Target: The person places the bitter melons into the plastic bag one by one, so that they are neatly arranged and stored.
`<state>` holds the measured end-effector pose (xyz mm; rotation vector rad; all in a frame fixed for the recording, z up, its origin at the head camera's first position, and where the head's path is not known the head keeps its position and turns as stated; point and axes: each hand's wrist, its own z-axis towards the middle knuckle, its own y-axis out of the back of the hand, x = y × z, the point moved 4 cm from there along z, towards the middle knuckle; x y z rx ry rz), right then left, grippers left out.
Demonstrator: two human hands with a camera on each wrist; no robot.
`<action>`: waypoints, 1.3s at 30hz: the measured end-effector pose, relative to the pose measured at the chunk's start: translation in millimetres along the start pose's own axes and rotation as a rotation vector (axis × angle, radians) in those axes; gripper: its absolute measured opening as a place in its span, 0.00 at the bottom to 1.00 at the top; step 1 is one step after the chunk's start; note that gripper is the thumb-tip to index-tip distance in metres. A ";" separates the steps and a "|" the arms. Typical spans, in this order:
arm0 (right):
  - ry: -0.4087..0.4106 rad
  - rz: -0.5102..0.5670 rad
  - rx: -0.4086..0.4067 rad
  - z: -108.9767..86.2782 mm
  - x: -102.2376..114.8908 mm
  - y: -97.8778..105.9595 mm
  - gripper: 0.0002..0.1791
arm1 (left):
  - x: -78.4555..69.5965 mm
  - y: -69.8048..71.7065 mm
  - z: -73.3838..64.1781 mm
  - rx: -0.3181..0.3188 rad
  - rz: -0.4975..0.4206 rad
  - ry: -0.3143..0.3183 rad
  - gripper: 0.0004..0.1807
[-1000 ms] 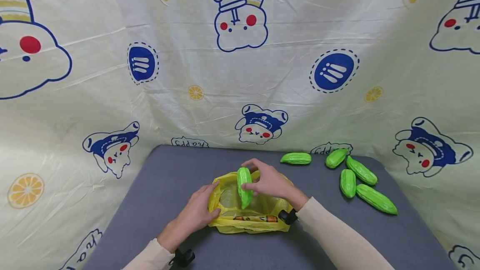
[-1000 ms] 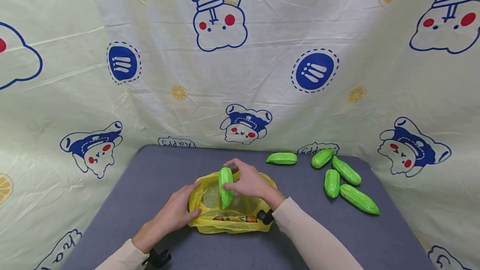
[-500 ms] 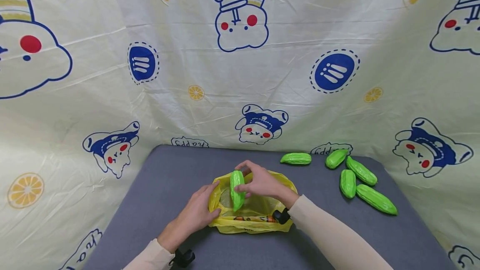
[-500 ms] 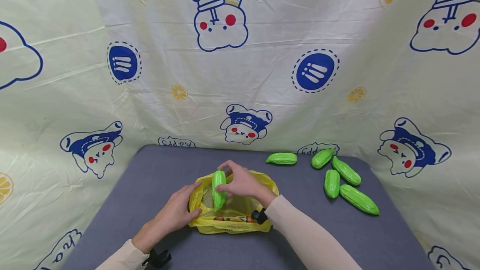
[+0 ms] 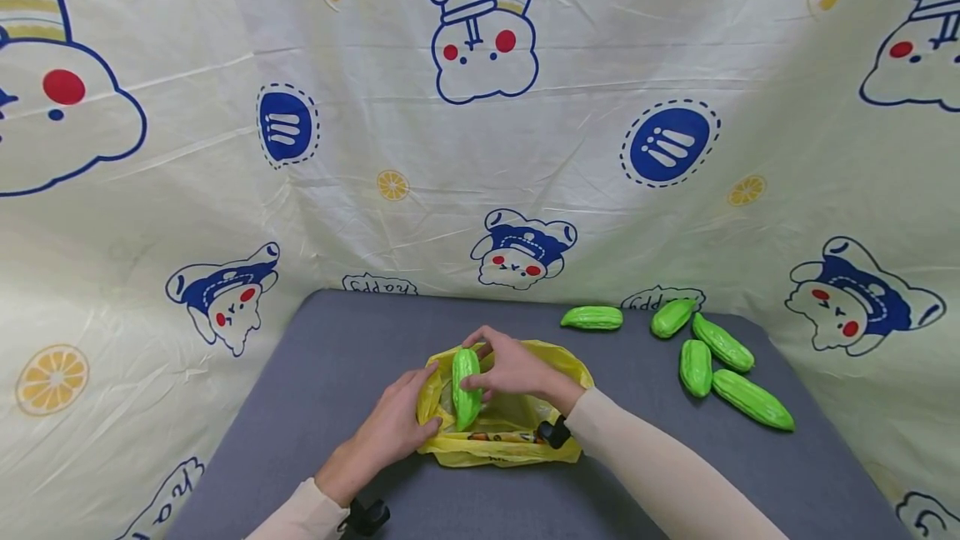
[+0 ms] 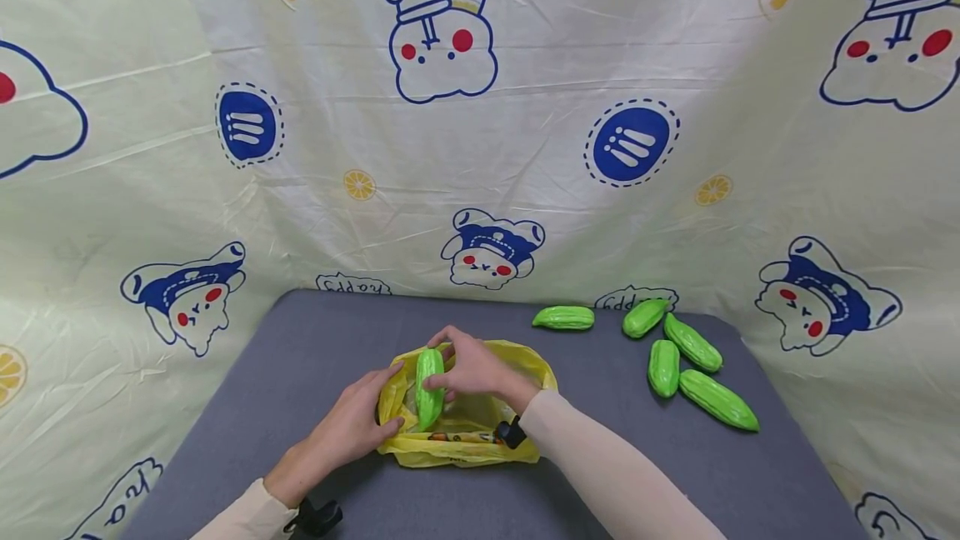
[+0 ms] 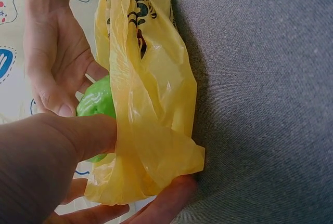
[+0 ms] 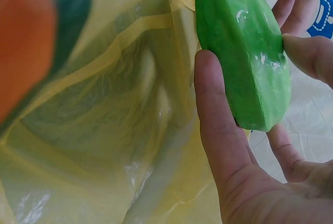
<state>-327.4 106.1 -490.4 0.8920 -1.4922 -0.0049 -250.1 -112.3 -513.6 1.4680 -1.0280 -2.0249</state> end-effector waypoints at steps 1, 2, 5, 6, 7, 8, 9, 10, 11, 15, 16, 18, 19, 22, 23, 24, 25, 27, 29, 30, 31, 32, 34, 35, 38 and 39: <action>-0.003 -0.003 0.000 0.2 0.4 -0.9 0.36 | 0.0 0.0 -0.1 0.000 0.000 -0.001 0.46; -0.009 -0.004 -0.001 0.6 0.7 -1.6 0.36 | 0.1 0.0 -0.2 0.000 0.000 -0.001 0.46; -0.020 -0.007 0.003 1.2 2.0 -3.2 0.34 | 0.3 -0.1 -0.2 0.005 0.001 0.001 0.46; -0.021 -0.006 0.003 1.5 2.3 -3.5 0.34 | 0.3 -0.2 -0.2 0.006 0.001 0.001 0.46; -0.022 -0.011 0.005 1.9 2.6 -3.6 0.33 | 0.3 -0.2 -0.3 0.007 0.001 0.001 0.46; -0.024 -0.013 0.007 2.2 2.6 -3.7 0.32 | 0.3 -0.2 -0.3 0.007 0.001 0.001 0.46; -0.025 -0.013 0.012 2.7 2.5 -3.9 0.31 | 0.3 -0.1 -0.4 0.006 0.002 0.000 0.46; -0.024 -0.018 0.015 3.0 2.7 -3.5 0.30 | 0.1 0.0 -0.4 0.004 0.003 -0.003 0.46; -0.023 -0.021 0.017 3.5 2.8 -3.2 0.29 | -0.1 0.0 -0.5 0.001 0.004 -0.006 0.46; -0.029 0.004 0.040 5.1 2.9 -2.0 0.26 | -0.7 0.1 -1.1 -0.009 0.007 -0.014 0.46; -0.031 0.008 0.045 5.3 3.1 -1.7 0.26 | -0.8 0.1 -1.1 -0.011 0.008 -0.015 0.46; -0.040 0.025 0.060 5.3 2.5 -1.7 0.25 | -1.2 0.1 -1.5 -0.013 0.008 -0.014 0.46; -0.042 0.028 0.066 5.1 2.3 -1.7 0.25 | -1.5 0.1 -1.5 -0.014 0.008 -0.015 0.46; -0.047 0.031 0.080 4.0 1.0 -2.1 0.25 | -2.2 0.1 -2.0 -0.015 0.008 -0.014 0.46; -0.047 0.032 0.084 3.7 0.5 -2.4 0.25 | -2.4 0.1 -2.2 -0.014 0.007 -0.014 0.46; -0.048 0.033 0.086 3.3 0.2 -2.5 0.26 | -2.7 0.1 -2.4 -0.013 0.006 -0.013 0.46; -0.047 0.031 0.085 3.0 0.1 -2.4 0.26 | -3.0 0.3 -2.4 -0.012 0.006 -0.013 0.46; -0.043 0.020 0.082 2.4 0.5 -2.3 0.26 | -3.5 0.6 -2.5 -0.008 0.005 -0.011 0.46; -0.032 -0.002 0.077 1.6 1.4 -1.5 0.26 | -3.9 0.9 -2.4 -0.003 0.004 -0.008 0.46; -0.028 -0.013 0.072 1.2 2.0 -1.0 0.26 | -4.0 1.0 -2.3 -0.001 0.004 -0.006 0.46; -0.021 -0.026 0.069 0.8 2.5 -0.5 0.26 | -4.1 1.0 -2.2 0.002 0.004 -0.004 0.46; -0.015 -0.038 0.066 0.4 3.2 0.0 0.26 | -4.1 1.0 -2.1 0.004 0.003 -0.003 0.46; -0.002 -0.062 0.059 -0.2 4.2 1.1 0.26 | -3.9 1.0 -2.1 0.008 0.002 -0.001 0.45; 0.005 -0.073 0.056 -0.5 4.5 1.5 0.26 | -3.8 0.9 -2.2 0.009 0.002 0.000 0.45; 0.030 -0.110 0.044 -1.6 6.0 3.6 0.25 | -3.7 0.9 -2.4 0.009 0.005 -0.003 0.45; 0.040 -0.125 0.040 -1.9 6.3 4.5 0.25 | -3.7 1.0 -2.5 0.008 0.006 -0.004 0.45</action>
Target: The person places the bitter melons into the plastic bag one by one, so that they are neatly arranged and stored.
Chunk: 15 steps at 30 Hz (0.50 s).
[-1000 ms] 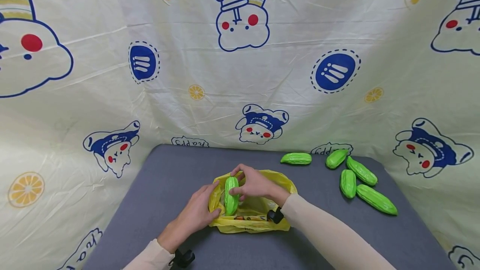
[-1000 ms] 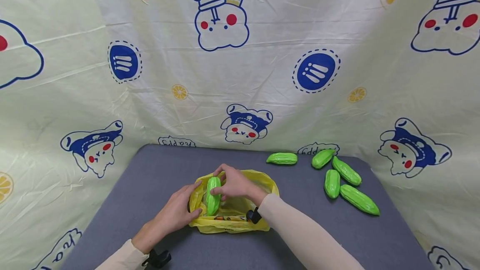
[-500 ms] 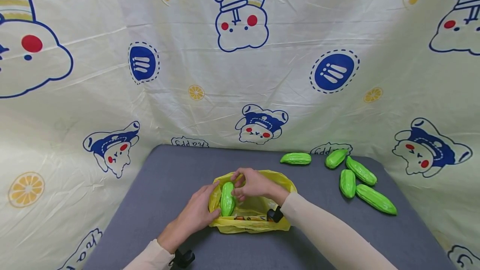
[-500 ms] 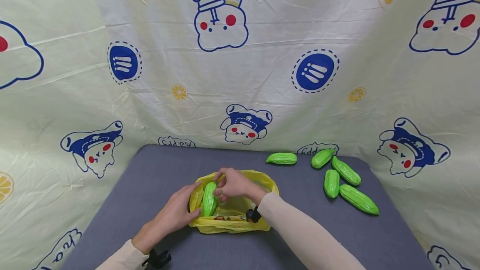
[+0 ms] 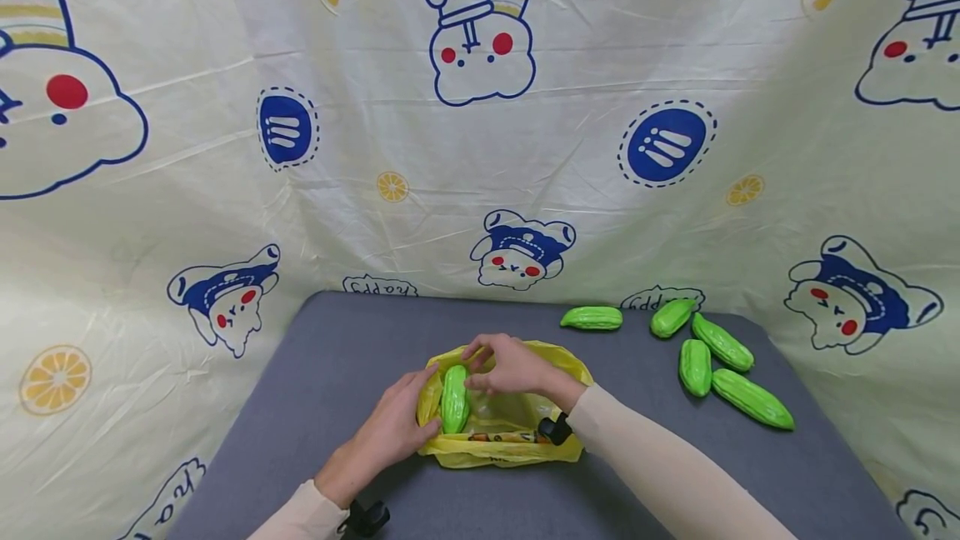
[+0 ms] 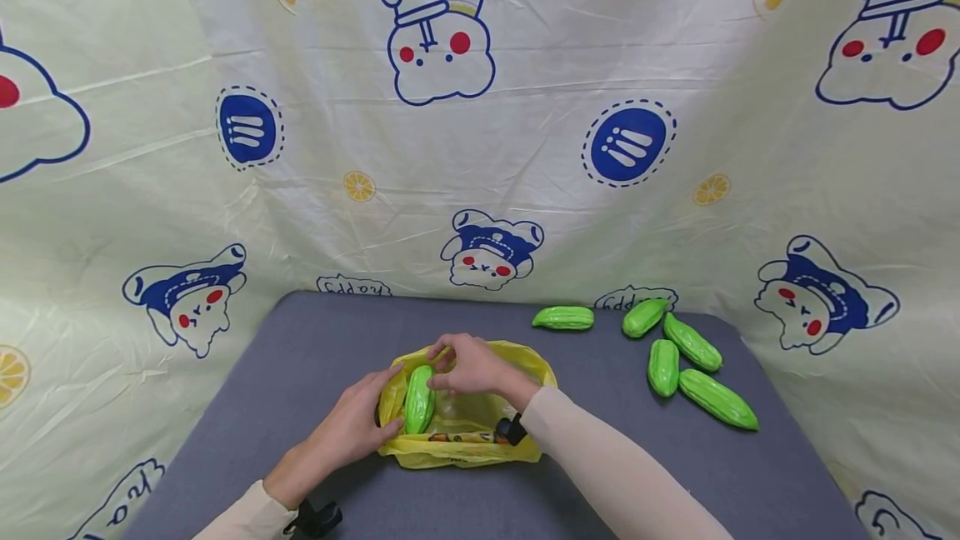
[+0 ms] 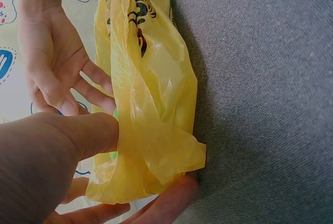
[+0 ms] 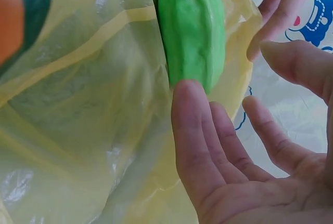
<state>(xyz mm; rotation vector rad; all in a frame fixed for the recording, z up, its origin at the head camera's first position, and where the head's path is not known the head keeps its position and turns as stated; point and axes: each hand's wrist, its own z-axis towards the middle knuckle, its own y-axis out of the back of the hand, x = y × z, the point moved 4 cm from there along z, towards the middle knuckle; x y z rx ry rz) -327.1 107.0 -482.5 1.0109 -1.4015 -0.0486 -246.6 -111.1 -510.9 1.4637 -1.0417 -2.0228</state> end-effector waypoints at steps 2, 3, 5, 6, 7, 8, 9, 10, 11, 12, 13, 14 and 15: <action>0.018 -0.031 -0.010 -0.8 0.1 2.0 0.24 | 0.3 -0.2 -0.2 0.000 0.002 0.001 0.45; 0.029 -0.046 -0.015 -1.3 0.3 3.2 0.24 | 0.5 -0.2 -0.3 0.000 0.002 0.002 0.46; 0.049 -0.069 -0.028 -2.3 0.7 5.8 0.24 | 0.7 -0.3 -0.4 0.001 0.001 0.006 0.46; 0.059 -0.075 -0.033 -3.0 0.8 7.2 0.24 | 0.9 -0.3 -0.4 0.001 0.001 0.009 0.46; 0.068 -0.078 -0.038 -3.8 1.2 8.6 0.24 | 1.1 -0.4 -0.4 0.002 0.002 0.011 0.46; 0.075 -0.079 -0.043 -4.6 1.5 10.1 0.24 | 1.2 -0.4 -0.4 0.001 0.002 0.013 0.46; 0.082 -0.077 -0.046 -5.5 1.6 11.4 0.24 | 1.2 -0.3 -0.3 0.000 0.002 0.014 0.46; 0.085 -0.075 -0.051 -6.6 1.7 12.8 0.24 | 1.3 -0.3 -0.1 0.000 0.003 0.014 0.46; 0.091 -0.076 -0.055 -7.4 1.3 14.0 0.24 | 1.3 -0.3 0.0 0.000 0.004 0.014 0.46; 0.095 -0.075 -0.058 -8.4 1.1 15.2 0.24 | 1.4 -0.5 0.1 0.000 0.005 0.014 0.46; 0.098 -0.076 -0.062 -9.5 0.7 16.5 0.24 | 1.5 -0.5 0.1 -0.001 0.007 0.012 0.45; 0.103 -0.079 -0.069 -10.5 0.2 17.9 0.24 | 1.5 -0.6 0.2 -0.002 0.008 0.011 0.45; 0.108 -0.079 -0.076 -11.7 0.1 19.3 0.24 | 1.6 -0.8 0.3 -0.002 0.009 0.009 0.45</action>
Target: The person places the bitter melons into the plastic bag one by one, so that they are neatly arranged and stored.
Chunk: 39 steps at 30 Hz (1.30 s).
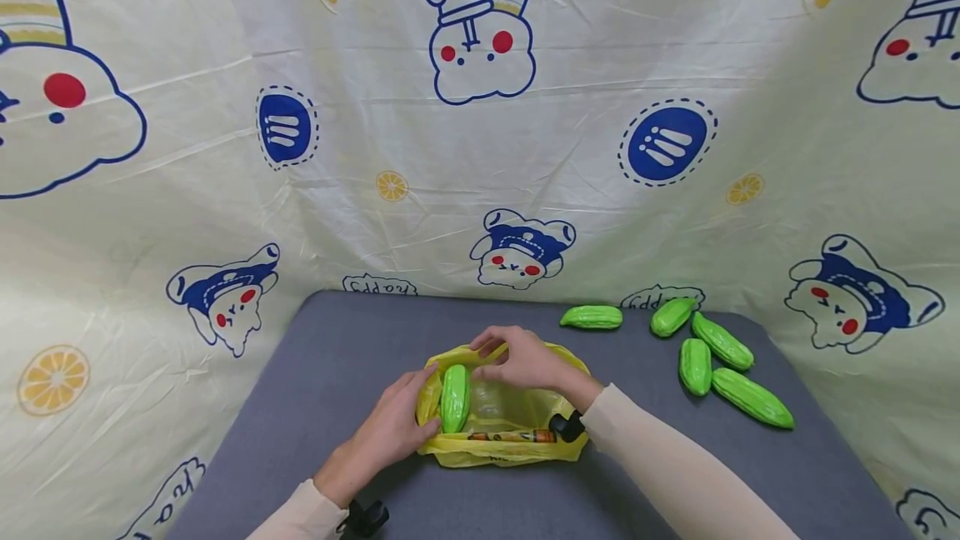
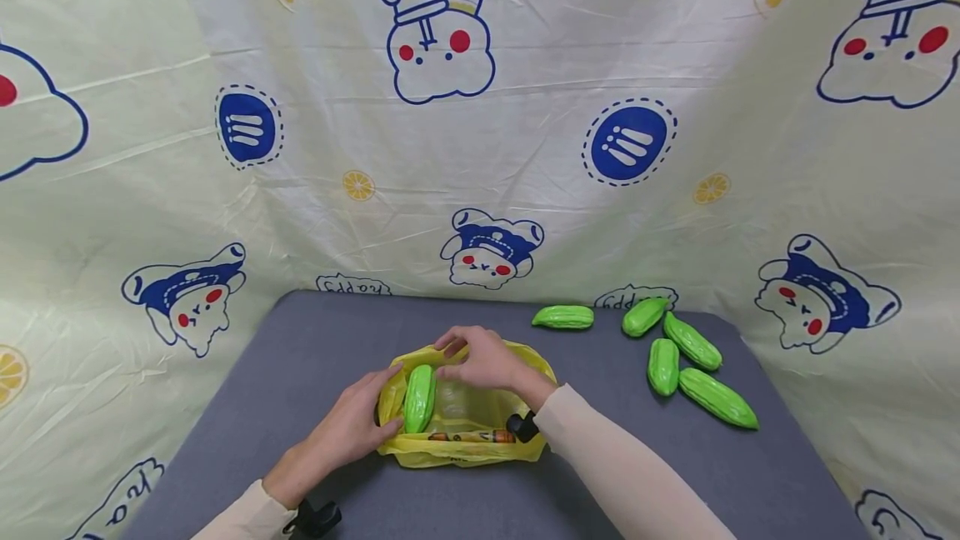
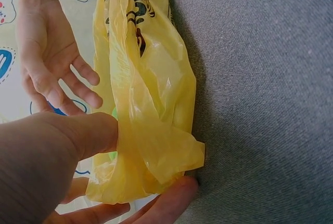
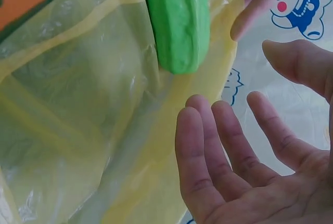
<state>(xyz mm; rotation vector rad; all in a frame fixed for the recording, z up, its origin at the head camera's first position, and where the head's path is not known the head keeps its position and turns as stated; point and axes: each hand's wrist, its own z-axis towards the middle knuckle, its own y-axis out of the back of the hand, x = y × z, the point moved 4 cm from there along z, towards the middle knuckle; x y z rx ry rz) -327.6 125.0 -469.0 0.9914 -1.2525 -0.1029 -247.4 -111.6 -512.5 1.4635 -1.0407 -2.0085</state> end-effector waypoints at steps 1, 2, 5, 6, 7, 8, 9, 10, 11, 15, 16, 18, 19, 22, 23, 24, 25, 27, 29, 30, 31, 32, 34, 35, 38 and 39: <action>0.004 -0.003 -0.009 -0.6 -0.4 1.6 0.24 | 0.1 -0.2 0.0 -0.001 0.002 -0.001 0.45; 0.008 -0.005 -0.017 -1.4 -0.7 3.2 0.24 | 0.2 -0.4 0.1 -0.002 0.002 -0.002 0.45; 0.007 -0.011 -0.041 -3.6 -2.1 8.1 0.23 | -0.1 -0.5 -0.3 -0.006 0.002 -0.002 0.45; 0.000 -0.011 -0.047 -4.4 -3.0 9.3 0.23 | -0.3 -0.5 -0.4 -0.006 0.000 -0.002 0.45; -0.007 -0.013 -0.052 -5.2 -4.2 10.6 0.23 | -0.5 -0.4 -0.4 -0.006 -0.002 -0.001 0.45; -0.013 -0.013 -0.055 -6.4 -5.0 11.9 0.23 | -0.7 -0.3 -0.5 -0.005 -0.004 -0.001 0.45; -0.020 -0.013 -0.059 -7.7 -6.0 13.2 0.23 | -1.0 -0.1 -0.6 -0.004 -0.006 0.000 0.45; -0.026 -0.012 -0.062 -8.9 -6.8 14.3 0.24 | -0.9 0.0 -0.6 -0.003 -0.008 0.002 0.45; -0.031 -0.013 -0.064 -10.2 -7.8 15.7 0.24 | -0.7 -0.1 -0.6 -0.001 -0.009 0.003 0.45; -0.031 -0.036 -0.084 -15.9 -10.5 23.5 0.23 | 0.0 -0.3 -0.8 -0.001 -0.006 0.005 0.45; -0.033 -0.041 -0.091 -17.4 -11.3 26.0 0.23 | 0.3 -0.4 -0.7 -0.002 -0.005 0.005 0.45; -0.039 -0.045 -0.106 -20.6 -13.4 31.3 0.22 | 0.6 -0.4 -0.6 -0.004 -0.003 0.002 0.45; -0.044 -0.045 -0.115 -22.2 -14.6 34.0 0.22 | 0.7 -0.4 -0.5 -0.004 -0.001 0.001 0.45; -0.046 -0.050 -0.136 -26.1 -19.6 41.5 0.22 | 0.7 -0.4 -0.3 -0.004 0.000 -0.001 0.45; -0.041 -0.054 -0.141 -27.1 -21.7 43.7 0.22 | 0.6 -0.3 -0.4 -0.003 -0.001 -0.001 0.45; -0.033 -0.063 -0.146 -27.8 -23.8 45.8 0.23 | 0.6 -0.4 -0.4 -0.002 -0.001 -0.001 0.45; -0.026 -0.073 -0.150 -28.6 -26.2 47.8 0.23 | 0.5 -0.3 -0.6 -0.001 -0.003 0.000 0.45; -0.016 -0.088 -0.161 -30.5 -30.4 52.0 0.24 | 0.5 -0.3 -0.7 -0.001 -0.004 0.001 0.45; -0.006 -0.099 -0.170 -32.4 -34.1 56.3 0.24 | 0.6 -0.3 -0.7 0.002 -0.007 0.003 0.45; -0.006 -0.102 -0.175 -33.4 -35.8 58.5 0.24 | 0.7 -0.5 -0.7 0.003 -0.008 0.005 0.45; -0.007 -0.100 -0.179 -34.5 -37.4 60.7 0.24 | 0.9 -0.6 -0.7 0.005 -0.009 0.007 0.45; -0.008 -0.098 -0.183 -35.6 -39.1 63.0 0.25 | 1.1 -0.7 -0.6 0.006 -0.009 0.008 0.45; -0.005 -0.110 -0.191 -37.2 -42.8 67.6 0.25 | 1.5 -0.9 -0.5 0.007 -0.008 0.009 0.45; -0.006 -0.117 -0.195 -38.1 -45.1 70.0 0.25 | 1.5 -0.9 -0.5 0.006 -0.007 0.009 0.45; -0.020 -0.153 -0.222 -41.8 -52.4 77.4 0.27 | 1.6 -0.8 -0.3 0.000 -0.003 0.006 0.45; -0.024 -0.167 -0.234 -43.1 -55.0 79.9 0.27 | 1.6 -0.8 -0.3 -0.002 -0.004 0.005 0.46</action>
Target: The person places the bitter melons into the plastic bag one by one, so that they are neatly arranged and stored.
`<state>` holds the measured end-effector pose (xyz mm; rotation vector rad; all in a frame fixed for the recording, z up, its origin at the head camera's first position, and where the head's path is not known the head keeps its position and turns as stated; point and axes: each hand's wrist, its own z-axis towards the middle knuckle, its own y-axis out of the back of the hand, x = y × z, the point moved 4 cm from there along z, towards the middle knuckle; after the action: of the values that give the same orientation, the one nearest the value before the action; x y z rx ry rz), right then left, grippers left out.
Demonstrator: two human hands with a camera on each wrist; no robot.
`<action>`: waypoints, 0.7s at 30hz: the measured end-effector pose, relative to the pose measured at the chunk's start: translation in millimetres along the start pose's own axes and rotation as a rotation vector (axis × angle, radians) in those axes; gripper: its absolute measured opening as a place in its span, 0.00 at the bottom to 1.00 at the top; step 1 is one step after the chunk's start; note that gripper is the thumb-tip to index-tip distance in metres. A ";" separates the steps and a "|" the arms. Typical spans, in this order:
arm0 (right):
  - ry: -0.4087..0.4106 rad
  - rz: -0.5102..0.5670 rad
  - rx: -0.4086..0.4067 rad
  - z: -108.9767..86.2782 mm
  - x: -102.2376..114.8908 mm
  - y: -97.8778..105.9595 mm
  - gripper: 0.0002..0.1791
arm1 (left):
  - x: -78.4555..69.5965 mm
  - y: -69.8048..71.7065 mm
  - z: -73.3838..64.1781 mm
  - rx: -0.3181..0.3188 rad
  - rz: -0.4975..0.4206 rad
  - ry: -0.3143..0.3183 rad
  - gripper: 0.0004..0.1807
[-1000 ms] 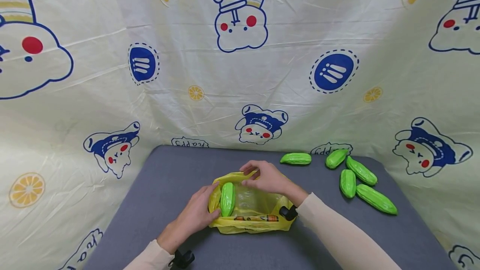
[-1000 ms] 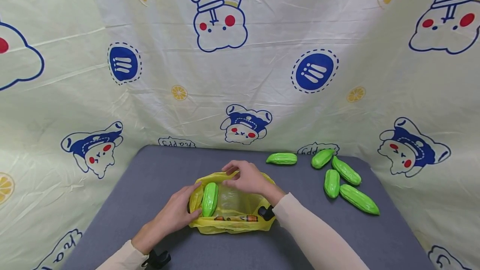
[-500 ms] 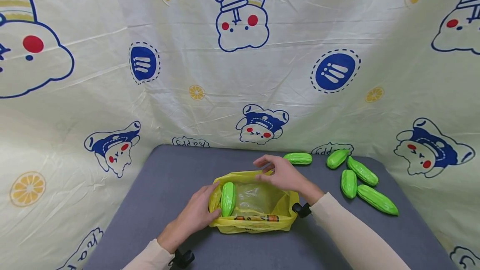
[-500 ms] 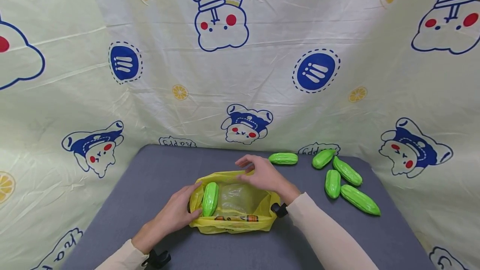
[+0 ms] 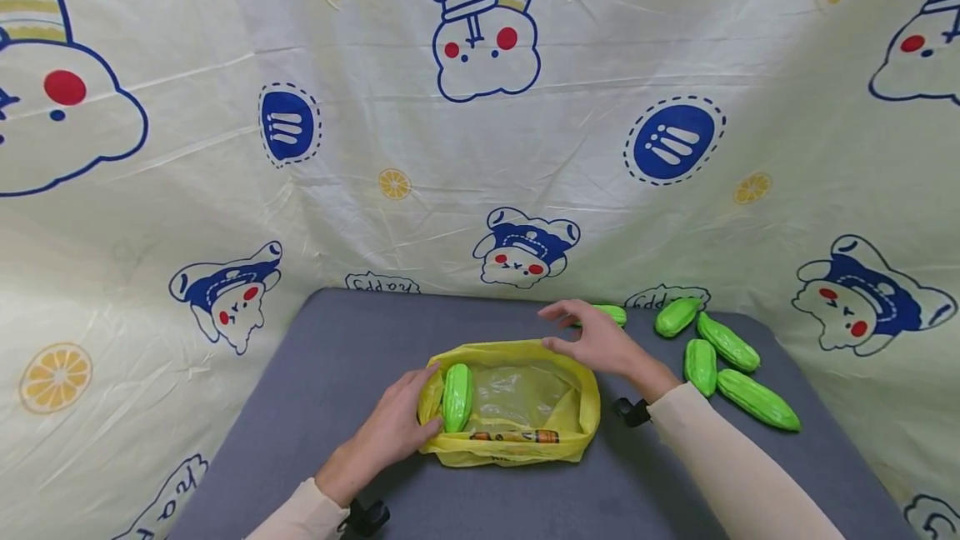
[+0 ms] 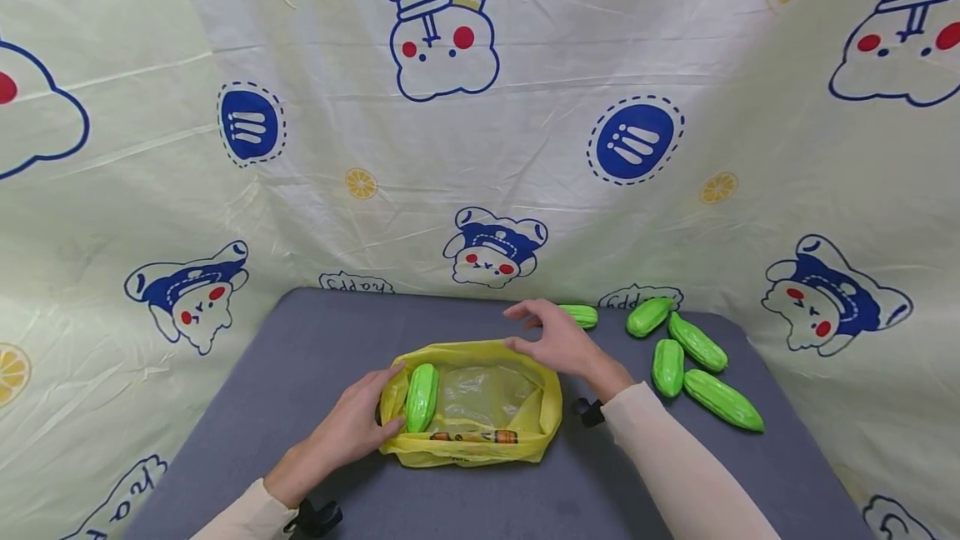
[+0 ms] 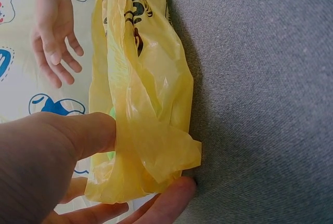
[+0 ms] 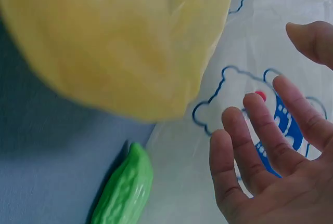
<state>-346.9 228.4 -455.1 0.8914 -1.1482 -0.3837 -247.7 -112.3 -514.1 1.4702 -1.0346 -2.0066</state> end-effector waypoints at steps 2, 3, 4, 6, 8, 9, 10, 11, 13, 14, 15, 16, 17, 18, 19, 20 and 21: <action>-0.011 -0.012 -0.020 -1.1 -6.7 4.2 0.28 | 0.2 -0.1 -0.2 0.002 -0.004 0.004 0.46; -0.014 -0.017 -0.031 -1.5 -10.2 6.2 0.28 | 0.3 -0.2 -0.1 0.004 -0.007 0.006 0.46; -0.018 -0.019 -0.041 -1.7 -14.0 8.0 0.28 | 0.4 -0.4 -0.1 0.008 -0.011 0.008 0.46; -0.023 -0.029 -0.058 -1.8 -21.4 11.4 0.28 | 0.6 -0.8 -0.1 0.014 -0.018 0.010 0.46; -0.033 -0.045 -0.074 -1.8 -28.7 14.6 0.28 | 0.9 -1.2 0.1 0.019 -0.019 0.012 0.46; -0.039 -0.056 -0.082 -1.8 -32.2 16.2 0.28 | 1.0 -1.2 0.2 0.020 -0.020 0.012 0.46; -0.044 -0.068 -0.088 -1.7 -35.6 17.8 0.28 | 1.2 -1.3 0.1 0.021 -0.020 0.013 0.46; -0.048 -0.080 -0.095 -1.6 -38.9 19.3 0.29 | 1.5 -1.4 0.0 0.021 -0.020 0.014 0.46; -0.054 -0.097 -0.104 -1.4 -45.3 22.0 0.29 | 1.7 -1.1 0.0 0.017 -0.017 0.012 0.46; -0.055 -0.105 -0.109 -1.3 -48.6 23.2 0.29 | 1.8 -1.1 -0.1 0.015 -0.017 0.010 0.46; -0.055 -0.113 -0.114 -1.0 -51.9 24.3 0.29 | 2.0 -1.0 -0.3 0.012 -0.015 0.007 0.46; -0.054 -0.116 -0.116 -0.7 -54.9 25.3 0.29 | 2.1 -1.0 -0.5 0.011 -0.015 0.004 0.46; -0.054 -0.124 -0.118 -0.4 -57.9 26.2 0.29 | 2.4 -1.1 -0.6 0.008 -0.013 0.001 0.45; -0.052 -0.130 -0.120 0.1 -61.0 27.0 0.29 | 2.6 -1.1 -0.7 0.006 -0.012 -0.002 0.45; -0.053 -0.139 -0.123 0.4 -64.0 27.9 0.29 | 2.8 -1.1 -0.8 0.006 -0.012 -0.004 0.45; -0.052 -0.148 -0.128 0.8 -67.0 28.9 0.29 | 2.9 -1.0 -0.7 0.006 -0.014 -0.004 0.45; -0.052 -0.154 -0.131 1.1 -69.8 29.8 0.29 | 2.9 -0.8 -0.5 0.006 -0.014 -0.003 0.45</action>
<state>-380.5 293.4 -475.2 0.8612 -1.0920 -0.6042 -248.1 -114.1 -516.6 1.4814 -1.0350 -2.0182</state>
